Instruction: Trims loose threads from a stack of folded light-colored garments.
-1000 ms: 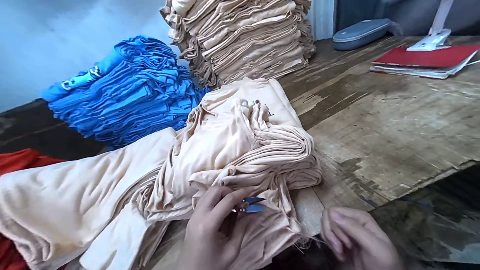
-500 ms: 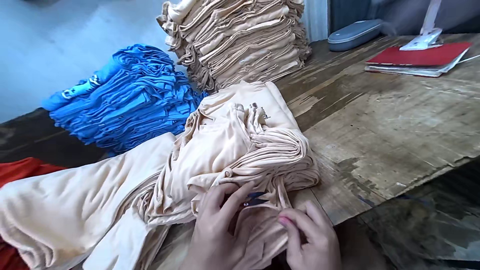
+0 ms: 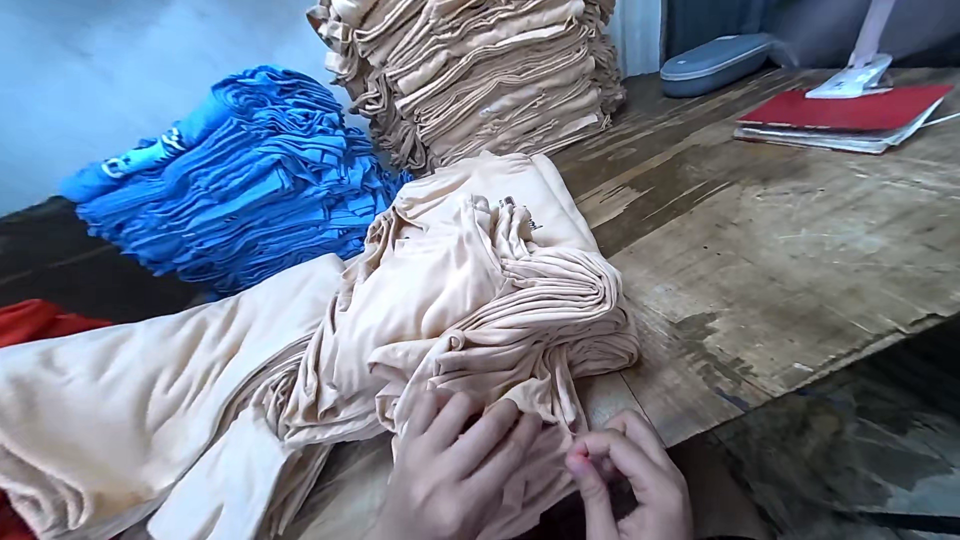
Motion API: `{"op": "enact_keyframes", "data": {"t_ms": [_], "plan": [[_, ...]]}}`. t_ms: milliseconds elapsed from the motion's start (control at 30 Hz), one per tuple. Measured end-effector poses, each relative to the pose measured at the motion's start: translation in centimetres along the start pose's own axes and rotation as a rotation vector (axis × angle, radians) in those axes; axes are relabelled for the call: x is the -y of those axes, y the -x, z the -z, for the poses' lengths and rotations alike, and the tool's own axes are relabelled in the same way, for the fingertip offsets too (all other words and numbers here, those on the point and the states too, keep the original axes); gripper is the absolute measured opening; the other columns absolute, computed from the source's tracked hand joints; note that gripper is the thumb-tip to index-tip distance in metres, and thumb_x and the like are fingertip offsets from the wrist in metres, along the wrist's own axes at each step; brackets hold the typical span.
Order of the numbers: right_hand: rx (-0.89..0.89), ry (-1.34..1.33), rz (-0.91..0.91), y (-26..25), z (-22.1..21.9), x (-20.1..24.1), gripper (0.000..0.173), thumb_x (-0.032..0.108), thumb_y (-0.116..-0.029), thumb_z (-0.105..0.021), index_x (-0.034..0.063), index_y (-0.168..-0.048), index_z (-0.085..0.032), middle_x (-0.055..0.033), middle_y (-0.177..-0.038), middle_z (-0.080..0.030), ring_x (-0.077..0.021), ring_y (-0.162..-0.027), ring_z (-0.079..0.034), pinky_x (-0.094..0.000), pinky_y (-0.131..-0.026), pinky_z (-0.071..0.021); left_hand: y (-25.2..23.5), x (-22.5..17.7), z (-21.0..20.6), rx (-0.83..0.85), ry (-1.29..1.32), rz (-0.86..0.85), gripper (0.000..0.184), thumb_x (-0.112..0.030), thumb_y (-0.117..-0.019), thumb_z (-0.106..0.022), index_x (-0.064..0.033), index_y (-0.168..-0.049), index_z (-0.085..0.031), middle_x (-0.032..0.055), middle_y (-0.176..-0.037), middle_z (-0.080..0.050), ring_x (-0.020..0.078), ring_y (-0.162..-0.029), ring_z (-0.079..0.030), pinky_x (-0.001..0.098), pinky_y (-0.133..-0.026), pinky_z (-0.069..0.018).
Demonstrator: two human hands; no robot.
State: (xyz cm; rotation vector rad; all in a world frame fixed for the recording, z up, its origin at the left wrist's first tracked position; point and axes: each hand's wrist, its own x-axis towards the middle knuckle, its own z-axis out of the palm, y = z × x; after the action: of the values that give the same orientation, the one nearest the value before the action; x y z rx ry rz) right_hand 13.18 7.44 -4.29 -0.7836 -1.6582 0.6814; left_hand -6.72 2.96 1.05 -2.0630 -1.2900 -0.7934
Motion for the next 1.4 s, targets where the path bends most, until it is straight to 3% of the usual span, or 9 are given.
{"op": "enact_keyframes", "data": {"t_ms": [100, 600, 767, 900, 967, 1100, 1200, 1300, 1400], "plan": [[0.022, 0.277, 0.153, -0.1, -0.2, -0.4, 0.018, 0.041, -0.0874, -0.074, 0.0253, -0.092, -0.081, 0.0021, -0.089, -0.066, -0.0136, -0.086, -0.059, -0.0381, -0.079, -0.0462, -0.2, 0.5, 0.2, 0.007, 0.040, 0.109, 0.019, -0.029, -0.1008, -0.062, -0.0288, -0.117, -0.071, -0.0034, -0.105, -0.070, 0.0151, -0.094, -0.062, 0.0390, -0.085, -0.0445], [-0.008, -0.160, 0.027, 0.3, 1.0, 0.0, 0.004, 0.025, -0.0874, -0.083, 0.0213, -0.087, -0.081, 0.0022, -0.093, -0.064, -0.0067, -0.095, -0.059, -0.0246, -0.085, -0.0499, 1.4, -0.5, 3.5, 0.169, -0.160, 0.102, 0.018, -0.020, -0.1006, -0.059, -0.0229, -0.110, -0.074, 0.0009, -0.101, -0.071, 0.0215, -0.091, -0.059, 0.0418, -0.084, -0.0397], [0.075, 0.170, 0.037, -0.8, 2.8, -1.0, 0.023, 0.032, -0.0893, -0.077, 0.0161, -0.105, -0.075, -0.0074, -0.112, -0.065, -0.0150, -0.104, -0.063, -0.0326, -0.087, -0.0557, -1.1, -1.2, 1.8, 0.135, -0.070, 0.229, 0.042, -0.036, -0.0961, -0.066, -0.0341, -0.138, -0.064, 0.0057, -0.094, -0.061, 0.0227, -0.083, -0.059, 0.0444, -0.075, -0.0477], [0.350, 0.116, 0.126, -2.5, 3.4, -2.1, 0.008, 0.012, -0.0924, -0.070, 0.0120, -0.095, -0.077, -0.0031, -0.104, -0.074, -0.0075, -0.089, -0.072, -0.0243, -0.076, -0.0626, -2.3, 1.0, -0.9, 0.094, 0.019, 0.233, 0.014, -0.028, -0.0939, -0.064, -0.0195, -0.094, -0.075, -0.0023, -0.082, -0.067, 0.0146, -0.074, -0.065, 0.0379, -0.067, -0.0556], [0.381, 0.287, 0.045, -4.1, 6.0, -1.3, 0.008, 0.006, -0.0891, -0.070, 0.0108, -0.090, -0.076, -0.0023, -0.094, -0.074, -0.0125, -0.080, -0.072, -0.0314, -0.070, -0.0636, -2.9, 2.8, 0.4, 0.043, 0.066, 0.304, 0.019, -0.029, -0.0987, -0.059, -0.0145, -0.093, -0.071, -0.0047, -0.079, -0.065, 0.0072, -0.066, -0.061, 0.0307, -0.060, -0.0551], [0.290, 0.556, 0.138, -5.5, 7.2, -0.2, 0.032, 0.005, -0.0785, -0.058, 0.0140, -0.103, -0.076, -0.0130, -0.122, -0.069, -0.0333, -0.108, -0.068, -0.0532, -0.085, -0.0574, -2.8, 5.6, 1.3, -0.024, 0.099, 0.345, 0.025, -0.021, -0.0957, -0.052, -0.0149, -0.109, -0.073, -0.0076, -0.075, -0.061, -0.0021, -0.058, -0.048, 0.0183, -0.051, -0.0420], [0.456, 0.213, 0.194, -5.4, 4.1, -0.4, 0.038, 0.022, -0.0902, -0.068, 0.0203, -0.128, -0.070, -0.0137, -0.140, -0.058, -0.0228, -0.114, -0.066, -0.0418, -0.091, -0.0598, -2.5, 6.3, 1.1, -0.008, 0.150, 0.212, 0.032, -0.016, -0.0940, -0.053, -0.0246, -0.113, -0.077, -0.0060, -0.087, -0.068, 0.0001, -0.068, -0.056, 0.0206, -0.061, -0.0478], [0.454, 0.156, 0.122, -5.0, 3.6, -1.9, 0.014, 0.004, -0.0875, -0.070, 0.0136, -0.096, -0.078, -0.0045, -0.103, -0.074, -0.0140, -0.084, -0.073, -0.0335, -0.072, -0.0638, -1.7, 5.2, 1.5, 0.023, 0.087, 0.231, 0.022, -0.025, -0.0864, -0.060, -0.0298, -0.094, -0.080, -0.0099, -0.078, -0.067, 0.0000, -0.066, -0.057, 0.0246, -0.058, -0.0484], [0.243, 0.445, 0.007, -6.1, 5.9, -1.2, 0.018, 0.005, -0.0906, -0.060, 0.0109, -0.097, -0.075, -0.0061, -0.101, -0.072, -0.0210, -0.084, -0.072, -0.0422, -0.072, -0.0624, -1.4, 2.7, 2.7, 0.127, 0.047, 0.444, 0.025, -0.049, -0.0870, -0.060, -0.0336, -0.088, -0.080, -0.0155, -0.073, -0.065, -0.0044, -0.062, -0.056, 0.0235, -0.053, -0.0476]]}}
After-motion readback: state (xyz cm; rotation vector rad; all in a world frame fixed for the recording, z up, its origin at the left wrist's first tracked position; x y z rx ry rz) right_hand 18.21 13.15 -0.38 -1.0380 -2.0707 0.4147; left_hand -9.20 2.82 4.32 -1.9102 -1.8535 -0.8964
